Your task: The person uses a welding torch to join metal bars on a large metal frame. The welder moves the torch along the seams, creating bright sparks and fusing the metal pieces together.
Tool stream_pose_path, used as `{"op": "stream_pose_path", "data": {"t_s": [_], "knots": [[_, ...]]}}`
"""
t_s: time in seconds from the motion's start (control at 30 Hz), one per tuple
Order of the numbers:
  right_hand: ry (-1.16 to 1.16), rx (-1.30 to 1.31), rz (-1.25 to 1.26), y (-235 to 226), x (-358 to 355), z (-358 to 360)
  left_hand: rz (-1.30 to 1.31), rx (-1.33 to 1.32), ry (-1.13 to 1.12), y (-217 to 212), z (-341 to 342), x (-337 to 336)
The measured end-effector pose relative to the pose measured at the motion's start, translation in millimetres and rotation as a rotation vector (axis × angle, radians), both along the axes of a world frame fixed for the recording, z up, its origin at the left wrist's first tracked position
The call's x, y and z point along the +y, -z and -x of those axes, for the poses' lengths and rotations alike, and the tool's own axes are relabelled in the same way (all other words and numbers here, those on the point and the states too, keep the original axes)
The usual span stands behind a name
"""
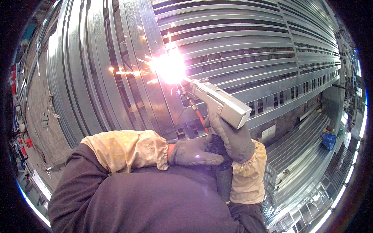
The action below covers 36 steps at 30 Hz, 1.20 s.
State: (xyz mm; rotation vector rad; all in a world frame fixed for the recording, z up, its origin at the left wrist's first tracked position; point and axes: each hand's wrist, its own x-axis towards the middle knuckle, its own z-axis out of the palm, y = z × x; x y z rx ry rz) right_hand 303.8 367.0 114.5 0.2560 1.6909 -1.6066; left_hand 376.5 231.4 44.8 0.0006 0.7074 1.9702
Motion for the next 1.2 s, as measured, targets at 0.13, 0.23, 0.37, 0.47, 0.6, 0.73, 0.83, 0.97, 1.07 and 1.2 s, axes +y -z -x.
{"op": "stream_pose_path", "data": {"t_s": [0.13, 0.23, 0.37, 0.47, 0.6, 0.73, 0.83, 0.97, 1.07, 1.2], "knots": [[0.039, -0.013, 0.022, -4, -2, -1, 0.03, 0.077, 0.031, 1, 1, 0], [0.02, -0.008, 0.037, -3, -1, -1, 0.039, 0.078, 0.021, -4, 2, -4], [0.038, -0.015, 0.053, -1, -1, -3, 0.042, 0.119, 0.0, -2, -1, -1], [0.042, -0.028, 0.041, -3, 0, -3, 0.128, 0.222, 0.143, 1, 4, -4], [0.027, -0.011, 0.014, -3, 2, -4, 0.078, 0.272, 0.081, 8, -5, -3], [0.046, -0.033, 0.021, -7, 0, -4, 0.066, 0.101, 0.07, 2, -3, 1], [0.052, -0.025, -0.01, -2, 3, -7, 0.018, 0.15, -0.025, 5, -6, 4], [-0.005, 0.008, -0.042, -3, 5, -5, -0.018, 0.18, -0.131, 5, -11, 7], [0.009, 0.01, -0.058, 1, 9, -9, -0.043, 0.081, -0.032, -3, -3, 1], [-0.028, 0.058, 0.006, -7, 2, -6, 0.054, 0.105, 0.002, 15, -14, 11]]}}
